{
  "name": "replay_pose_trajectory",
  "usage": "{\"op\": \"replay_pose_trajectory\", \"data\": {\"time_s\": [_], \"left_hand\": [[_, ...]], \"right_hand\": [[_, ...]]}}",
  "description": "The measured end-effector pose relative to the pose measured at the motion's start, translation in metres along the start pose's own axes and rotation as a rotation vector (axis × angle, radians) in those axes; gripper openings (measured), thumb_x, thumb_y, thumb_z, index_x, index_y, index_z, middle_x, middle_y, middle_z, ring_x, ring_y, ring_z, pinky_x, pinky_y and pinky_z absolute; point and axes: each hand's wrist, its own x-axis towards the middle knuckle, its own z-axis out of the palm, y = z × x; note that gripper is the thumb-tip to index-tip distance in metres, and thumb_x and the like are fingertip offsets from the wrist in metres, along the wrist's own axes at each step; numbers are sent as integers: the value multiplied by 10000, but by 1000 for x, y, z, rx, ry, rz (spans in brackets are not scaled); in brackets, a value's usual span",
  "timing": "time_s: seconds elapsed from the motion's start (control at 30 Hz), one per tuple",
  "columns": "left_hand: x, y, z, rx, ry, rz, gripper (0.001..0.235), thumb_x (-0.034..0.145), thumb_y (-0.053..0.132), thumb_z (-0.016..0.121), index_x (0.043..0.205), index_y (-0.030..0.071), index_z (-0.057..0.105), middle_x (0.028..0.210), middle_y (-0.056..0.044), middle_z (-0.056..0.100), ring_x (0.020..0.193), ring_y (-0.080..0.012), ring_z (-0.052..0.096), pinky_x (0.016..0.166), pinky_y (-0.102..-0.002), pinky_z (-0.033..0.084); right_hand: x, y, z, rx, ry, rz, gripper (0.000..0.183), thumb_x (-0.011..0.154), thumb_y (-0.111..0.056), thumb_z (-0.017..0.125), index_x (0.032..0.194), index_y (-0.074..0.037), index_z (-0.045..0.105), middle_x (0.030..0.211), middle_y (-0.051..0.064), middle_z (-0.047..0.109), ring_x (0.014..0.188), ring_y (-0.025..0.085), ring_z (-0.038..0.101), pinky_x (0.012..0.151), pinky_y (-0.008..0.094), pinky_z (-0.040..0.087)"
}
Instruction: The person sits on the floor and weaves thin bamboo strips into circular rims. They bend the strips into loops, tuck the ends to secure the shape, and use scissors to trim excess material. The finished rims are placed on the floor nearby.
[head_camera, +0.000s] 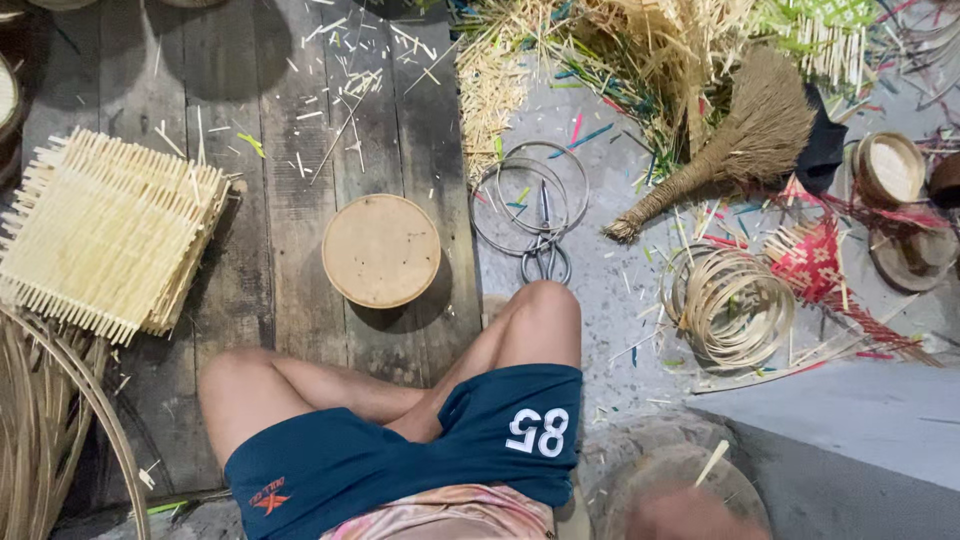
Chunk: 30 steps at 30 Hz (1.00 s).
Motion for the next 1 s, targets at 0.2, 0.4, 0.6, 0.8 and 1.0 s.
{"op": "replay_pose_trajectory", "data": {"time_s": [0.2,0.4,0.6,0.8,1.0], "left_hand": [[-23,31,-15,-79,828,-275,318,851,70,845,1161,67,779,809,-13,790,707,-59,729,605,-212,520],[7,9,1,-64,1456,-586,124,815,30,787,935,0,796,735,-39,738,616,-58,641,541,-200,483],[4,-14,8,172,1521,-760,159,808,86,813,938,-1,786,666,-8,682,543,-39,539,505,-199,430],[13,-38,13,133,1565,-748,133,855,97,793,940,-5,779,654,-17,668,563,-38,531,513,-208,423],[12,-66,3,-435,1717,-798,201,908,95,731,1068,-20,768,823,-74,746,638,-84,582,549,-227,444]], "right_hand": [[20,177,7,245,416,456,209,1030,-205,643,1151,-41,686,918,44,655,786,123,631,708,277,537],[-1,402,75,-350,189,695,278,832,-217,792,1017,-11,764,852,123,757,770,211,719,720,342,567],[1,432,99,-599,-12,665,695,729,-291,896,1218,80,568,1165,324,633,1092,478,603,897,510,494],[23,409,99,-523,-44,941,648,702,-257,863,1199,47,578,1211,296,659,1187,451,621,997,490,499],[24,416,92,-625,-149,1049,751,723,-355,835,1296,33,544,1230,275,671,1192,446,624,993,511,498]]}}
